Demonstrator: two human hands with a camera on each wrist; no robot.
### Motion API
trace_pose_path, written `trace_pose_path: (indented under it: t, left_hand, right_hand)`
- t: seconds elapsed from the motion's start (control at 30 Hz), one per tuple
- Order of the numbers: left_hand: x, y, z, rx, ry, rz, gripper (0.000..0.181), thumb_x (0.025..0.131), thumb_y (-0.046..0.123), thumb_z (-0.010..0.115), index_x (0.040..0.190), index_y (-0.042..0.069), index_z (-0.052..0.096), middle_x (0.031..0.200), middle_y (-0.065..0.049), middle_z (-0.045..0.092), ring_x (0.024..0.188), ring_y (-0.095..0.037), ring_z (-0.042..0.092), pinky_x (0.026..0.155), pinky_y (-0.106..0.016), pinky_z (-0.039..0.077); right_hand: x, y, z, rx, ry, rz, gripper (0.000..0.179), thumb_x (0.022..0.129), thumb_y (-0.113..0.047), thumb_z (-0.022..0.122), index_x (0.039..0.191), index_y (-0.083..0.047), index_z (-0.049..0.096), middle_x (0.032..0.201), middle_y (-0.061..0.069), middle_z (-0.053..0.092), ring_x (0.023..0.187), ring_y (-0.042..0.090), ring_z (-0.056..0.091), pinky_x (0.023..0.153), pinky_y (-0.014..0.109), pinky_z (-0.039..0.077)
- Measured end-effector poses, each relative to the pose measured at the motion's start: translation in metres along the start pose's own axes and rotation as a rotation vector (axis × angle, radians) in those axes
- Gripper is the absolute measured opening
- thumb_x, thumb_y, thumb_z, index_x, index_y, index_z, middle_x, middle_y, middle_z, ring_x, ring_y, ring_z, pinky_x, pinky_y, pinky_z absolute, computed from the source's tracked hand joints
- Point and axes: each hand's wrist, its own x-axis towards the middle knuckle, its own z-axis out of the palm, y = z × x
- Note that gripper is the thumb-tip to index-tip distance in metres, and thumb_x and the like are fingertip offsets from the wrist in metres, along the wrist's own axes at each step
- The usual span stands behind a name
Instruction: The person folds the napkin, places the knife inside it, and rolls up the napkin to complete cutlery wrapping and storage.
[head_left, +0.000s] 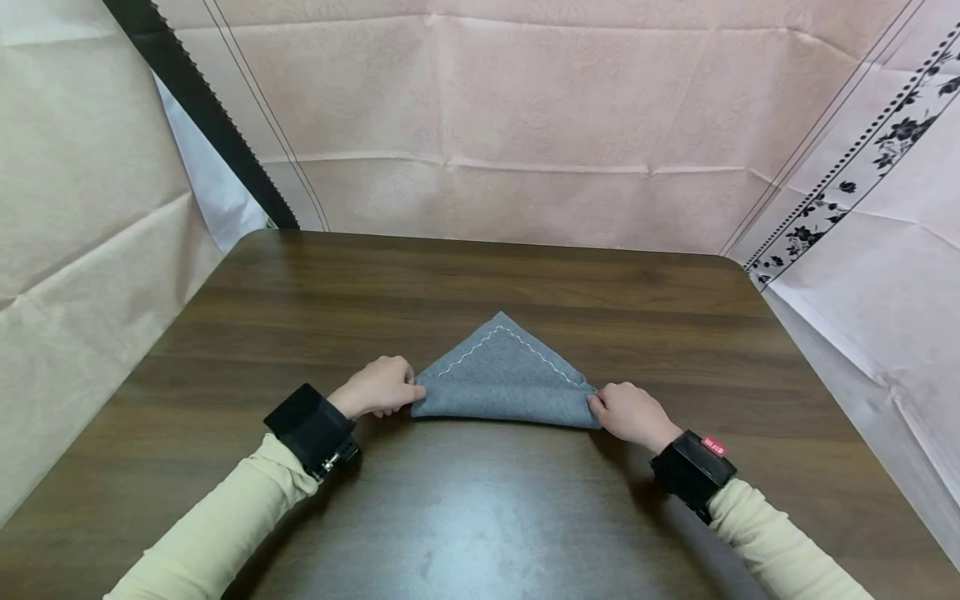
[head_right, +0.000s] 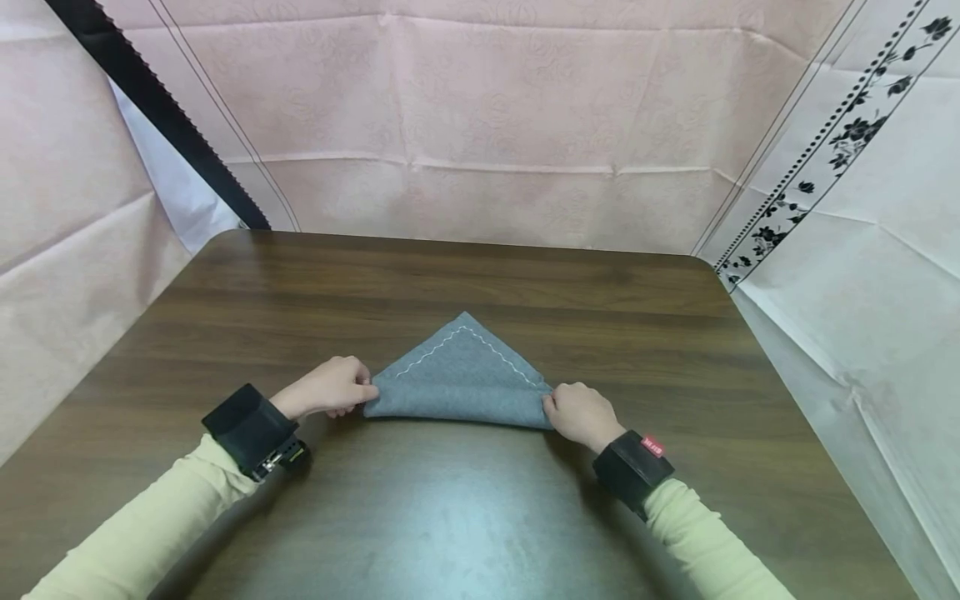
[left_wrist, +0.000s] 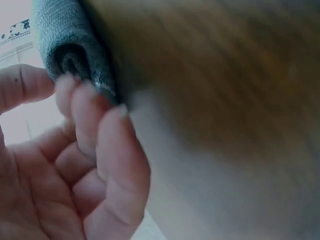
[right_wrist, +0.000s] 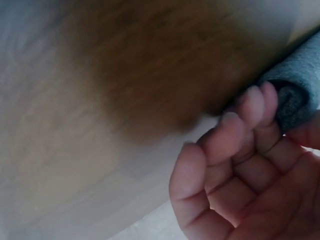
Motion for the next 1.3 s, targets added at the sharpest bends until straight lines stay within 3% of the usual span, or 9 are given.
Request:
trace_pose_path:
  t: [0.13,0.23,0.4,0.5,0.63,0.77,0.97,1.1,1.3]
  left_hand:
    - [-0.001,0.002,0.001,0.113,0.183,0.173,0.010,0.076,0.013,0.065,0.074,0.012,0.056,0.067,0.001,0.051,0.057,-0.014,0.048,0.050,-0.026,0.038]
    - [-0.003,0.004,0.005,0.190,0.283,0.331,0.014,0.073,0.002,0.065,0.083,0.012,0.061,0.081,0.001,0.056,0.073,-0.015,0.052,0.058,-0.030,0.044]
    - [-0.005,0.011,0.012,0.369,0.361,0.512,0.027,0.073,-0.011,0.055,0.082,0.010,0.069,0.083,-0.001,0.062,0.079,-0.019,0.056,0.063,-0.033,0.048]
    - [-0.006,0.013,0.014,0.435,0.377,0.538,0.027,0.073,-0.012,0.054,0.081,0.009,0.069,0.080,-0.003,0.063,0.076,-0.019,0.058,0.064,-0.034,0.049]
    - [-0.008,0.011,0.016,0.426,0.360,0.551,0.023,0.075,-0.009,0.056,0.089,0.004,0.068,0.085,-0.006,0.064,0.079,-0.020,0.060,0.067,-0.034,0.050]
    - [-0.010,0.009,0.017,0.416,0.333,0.580,0.022,0.078,-0.002,0.056,0.098,0.000,0.066,0.089,-0.008,0.063,0.080,-0.021,0.060,0.069,-0.034,0.050]
    - [-0.011,0.008,0.016,0.434,0.245,0.540,0.039,0.073,0.014,0.063,0.109,-0.001,0.061,0.099,-0.011,0.060,0.088,-0.024,0.057,0.076,-0.038,0.048]
    - [-0.010,0.009,0.015,0.466,0.231,0.551,0.044,0.068,0.008,0.069,0.110,-0.001,0.059,0.099,-0.011,0.058,0.089,-0.024,0.055,0.077,-0.038,0.047]
    - [-0.012,0.006,0.014,0.470,0.234,0.585,0.042,0.065,0.002,0.068,0.106,0.002,0.060,0.096,-0.009,0.059,0.087,-0.023,0.056,0.076,-0.037,0.047]
  right_hand:
    - [0.000,0.000,0.002,-0.038,0.041,0.026,0.039,0.091,-0.020,0.048,0.053,-0.014,0.043,0.053,-0.004,0.035,0.048,0.012,0.039,0.045,0.028,0.030]
    - [0.000,-0.001,0.005,-0.063,0.161,-0.007,0.037,0.086,-0.018,0.056,0.053,-0.015,0.041,0.051,-0.006,0.034,0.046,0.011,0.037,0.042,0.027,0.028]
    - [0.003,-0.001,0.011,-0.126,0.424,-0.258,0.019,0.073,-0.001,0.065,0.065,-0.012,0.052,0.062,-0.004,0.044,0.058,0.013,0.045,0.045,0.029,0.041]
    - [0.005,0.000,0.014,-0.154,0.474,-0.388,0.015,0.070,0.006,0.065,0.073,-0.008,0.061,0.071,0.000,0.053,0.069,0.016,0.051,0.055,0.032,0.048]
    - [0.005,0.001,0.013,-0.163,0.448,-0.436,0.015,0.069,0.007,0.064,0.077,-0.005,0.066,0.074,0.002,0.060,0.072,0.017,0.053,0.060,0.033,0.049]
    - [0.000,0.000,0.010,-0.154,0.383,-0.429,0.016,0.071,0.003,0.061,0.085,-0.002,0.068,0.081,0.004,0.063,0.079,0.018,0.057,0.066,0.035,0.050]
    - [-0.008,-0.003,0.006,-0.216,0.270,-0.393,0.036,0.069,-0.015,0.063,0.100,0.004,0.064,0.096,0.011,0.062,0.091,0.024,0.056,0.075,0.039,0.049]
    - [-0.008,-0.005,0.008,-0.262,0.254,-0.390,0.040,0.067,-0.018,0.071,0.099,0.003,0.061,0.092,0.010,0.060,0.087,0.023,0.053,0.074,0.038,0.048]
    - [-0.010,-0.004,0.011,-0.229,0.247,-0.386,0.036,0.065,-0.012,0.072,0.097,0.000,0.061,0.091,0.008,0.059,0.085,0.020,0.053,0.073,0.036,0.048]
